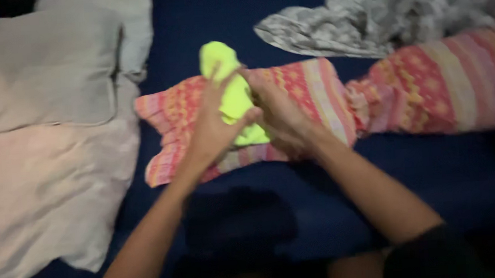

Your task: The person wipes a white pillow with a neon green cloth, then wipes the blue mattress surface. They then wipe a long patterned bolster pillow with the same cloth, moving along its length.

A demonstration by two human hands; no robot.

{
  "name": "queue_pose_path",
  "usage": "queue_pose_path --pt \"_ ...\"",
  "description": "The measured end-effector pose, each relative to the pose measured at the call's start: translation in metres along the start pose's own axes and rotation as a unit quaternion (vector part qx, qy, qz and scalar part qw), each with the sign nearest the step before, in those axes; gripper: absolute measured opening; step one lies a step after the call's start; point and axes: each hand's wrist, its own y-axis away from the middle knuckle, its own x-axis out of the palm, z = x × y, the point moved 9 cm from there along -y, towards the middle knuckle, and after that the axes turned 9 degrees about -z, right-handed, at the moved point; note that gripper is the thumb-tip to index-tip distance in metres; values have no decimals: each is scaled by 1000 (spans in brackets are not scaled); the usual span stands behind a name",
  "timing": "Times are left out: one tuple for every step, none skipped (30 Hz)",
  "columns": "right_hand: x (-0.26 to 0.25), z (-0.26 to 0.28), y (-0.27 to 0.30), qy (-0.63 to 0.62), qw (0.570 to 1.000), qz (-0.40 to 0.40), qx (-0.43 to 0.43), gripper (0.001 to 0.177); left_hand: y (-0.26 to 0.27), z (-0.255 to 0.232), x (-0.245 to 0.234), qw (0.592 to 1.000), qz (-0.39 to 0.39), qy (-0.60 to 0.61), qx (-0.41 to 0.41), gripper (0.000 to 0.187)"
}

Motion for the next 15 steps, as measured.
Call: queue_pose_path --pt "-4 3 1 -58 998 28 24 61 1 3 -3 1000 5 2 -25 69" --pt "-6 6 0 -115 991 61 43 59 0 6 -8 999 6 0 -49 72" --pt "-7 7 2 -172 979 94 60 58 -3 7 -9 998 7 -13 -58 66" --pt "-39 0 -3 82 996 -13 33 49 -5 8 -12 997 2 -29 -69 61" --pt "-78 0 -4 329 937 -119 4 43 -7 9 -14 996 -2 -45 -80 56" --pt "-97 6 -11 349 918 -171 -75 35 -9 6 -21 994 -32 -75 -75 56" --pt "-113 6 -19 365 891 -221 -155 30 -11 3 -27 990 -61 -105 -69 56" --pt "-120 -17 -26 416 870 -208 -164 29 -13 -1 -30 985 -88 -134 -63 56" --pt "-126 -43 -33 466 846 -195 -173 29 -17 -5 -24 991 -91 -83 -44 63" --pt "-131 -68 -43 513 819 -177 -184 28 -20 -9 -13 994 -97 -34 -26 71" --pt "-134 -92 -53 531 813 -140 -194 30 -23 -5 17 996 -49 -49 -48 81" --pt "-136 -112 -63 547 805 -100 -206 33 -22 -3 48 995 -5 -65 -72 93" --pt "-140 -128 -69 562 796 -61 -219 36 -5 9 90 966 106 -159 -174 97" --pt "-146 -131 -62 500 822 -58 -267 39 -9 -25 112 978 56 -193 -46 83" --pt "-149 -133 -49 435 843 -53 -313 43 -6 -52 117 970 9 -226 84 70"
